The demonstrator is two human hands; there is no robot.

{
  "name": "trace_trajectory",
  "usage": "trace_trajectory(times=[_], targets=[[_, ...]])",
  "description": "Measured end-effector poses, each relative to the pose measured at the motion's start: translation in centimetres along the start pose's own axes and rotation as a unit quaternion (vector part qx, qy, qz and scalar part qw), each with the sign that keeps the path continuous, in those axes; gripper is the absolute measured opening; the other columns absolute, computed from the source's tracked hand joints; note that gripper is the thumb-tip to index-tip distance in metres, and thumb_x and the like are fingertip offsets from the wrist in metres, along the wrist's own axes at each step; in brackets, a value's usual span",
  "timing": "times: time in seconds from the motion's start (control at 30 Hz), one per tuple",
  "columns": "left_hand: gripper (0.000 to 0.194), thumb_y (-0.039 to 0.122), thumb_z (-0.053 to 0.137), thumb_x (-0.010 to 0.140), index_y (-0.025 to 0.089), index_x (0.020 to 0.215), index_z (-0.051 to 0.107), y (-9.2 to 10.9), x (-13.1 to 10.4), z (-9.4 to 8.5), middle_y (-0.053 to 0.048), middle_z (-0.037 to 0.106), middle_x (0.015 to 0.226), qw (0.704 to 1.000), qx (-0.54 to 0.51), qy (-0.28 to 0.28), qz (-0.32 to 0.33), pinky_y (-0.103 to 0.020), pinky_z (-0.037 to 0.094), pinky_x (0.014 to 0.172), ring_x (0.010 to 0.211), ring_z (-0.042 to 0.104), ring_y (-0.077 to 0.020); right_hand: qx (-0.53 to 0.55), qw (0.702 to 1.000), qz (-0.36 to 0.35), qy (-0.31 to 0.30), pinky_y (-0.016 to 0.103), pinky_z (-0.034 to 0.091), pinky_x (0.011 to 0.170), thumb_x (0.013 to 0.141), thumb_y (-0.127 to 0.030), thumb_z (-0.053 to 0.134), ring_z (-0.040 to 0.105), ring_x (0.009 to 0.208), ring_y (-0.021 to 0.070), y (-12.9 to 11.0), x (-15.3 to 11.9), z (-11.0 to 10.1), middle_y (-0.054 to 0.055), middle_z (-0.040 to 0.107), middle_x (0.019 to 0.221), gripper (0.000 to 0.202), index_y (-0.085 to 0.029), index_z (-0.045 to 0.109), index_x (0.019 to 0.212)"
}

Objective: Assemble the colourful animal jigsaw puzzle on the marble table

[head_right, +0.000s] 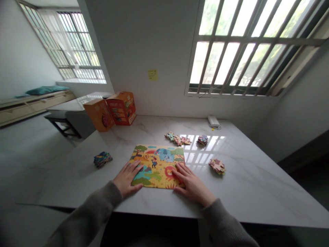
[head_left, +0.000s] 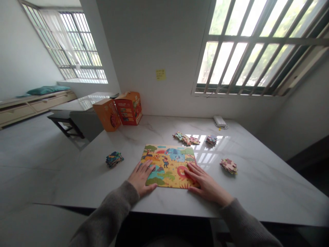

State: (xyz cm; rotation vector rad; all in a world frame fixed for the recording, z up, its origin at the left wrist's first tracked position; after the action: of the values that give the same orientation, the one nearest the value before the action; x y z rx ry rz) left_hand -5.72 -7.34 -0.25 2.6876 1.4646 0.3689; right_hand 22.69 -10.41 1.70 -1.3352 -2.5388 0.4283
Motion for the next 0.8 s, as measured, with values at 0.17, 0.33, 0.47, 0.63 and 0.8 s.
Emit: trace_trajectory(times=[0.17,0.33,0.47,0.63,0.8], targets=[[0.077,0.056,0.065,0.078,0.022,0.144,0.046,-0.3,0.9,0.1,-0.014,0.038,0.155,1.000,-0.016,0.009,0.000,-0.054,0.018,0.123,0.143,0.034,-0.0336,-0.004,1.000,0.005,0.004,0.053,0.023,0.123,0.090,-0.060,0.059,0.017,0.152,0.0309,0.6,0.4,-0.1,0.005,0.021,0.165,0.075,-0.030,0.034,0.155],[0.087,0.057,0.072,0.071,0.021,0.146,0.044,-2.5,0.3,-0.8,-0.015,0.031,0.158,0.999,-0.030,0.029,-0.023,-0.050,0.026,0.120,0.145,0.029,-0.0360,-0.003,1.000,0.002,0.009,0.053,0.021,0.124,0.091,-0.060,0.059,0.017,0.152,0.0302,0.8,0.5,-0.2,0.004,0.022,0.164,0.074,-0.032,0.033,0.155],[0.091,0.059,0.073,0.068,0.021,0.146,0.044,-5.2,-0.8,-0.7,-0.016,0.039,0.154,0.998,0.002,0.026,-0.057,-0.052,0.025,0.120,0.143,0.034,-0.0363,0.000,1.000,0.001,0.008,0.054,0.020,0.124,0.090,-0.061,0.060,0.020,0.152,0.0305,0.7,0.6,-0.4,0.005,0.023,0.164,0.074,-0.032,0.035,0.154],[0.085,0.061,0.070,0.070,0.022,0.143,0.048,-5.6,-0.6,-0.4,-0.014,0.042,0.154,0.999,0.010,0.028,-0.043,-0.049,0.027,0.120,0.141,0.038,-0.0341,0.019,1.000,0.000,0.002,0.055,0.021,0.123,0.089,-0.060,0.062,0.022,0.151,0.0317,1.0,1.0,-0.9,0.006,0.026,0.163,0.073,-0.032,0.038,0.152],[0.082,0.059,0.070,0.071,0.021,0.140,0.051,-5.2,0.8,-1.0,-0.015,0.044,0.152,0.998,0.006,0.023,-0.057,-0.048,0.028,0.119,0.141,0.038,-0.0335,0.019,1.000,0.005,-0.002,0.054,0.022,0.123,0.088,-0.062,0.062,0.022,0.151,0.0316,2.0,2.1,-1.3,0.005,0.028,0.163,0.074,-0.032,0.039,0.152]])
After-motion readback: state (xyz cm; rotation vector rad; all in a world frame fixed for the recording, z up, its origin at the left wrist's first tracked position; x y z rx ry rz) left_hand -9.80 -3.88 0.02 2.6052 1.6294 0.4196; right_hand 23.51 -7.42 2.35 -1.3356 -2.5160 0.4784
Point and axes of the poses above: each hand's wrist, its own x-axis towards the middle knuckle, its own z-axis out of the palm, y = z × x, the point moved 8 cm from there along x, towards the middle knuckle
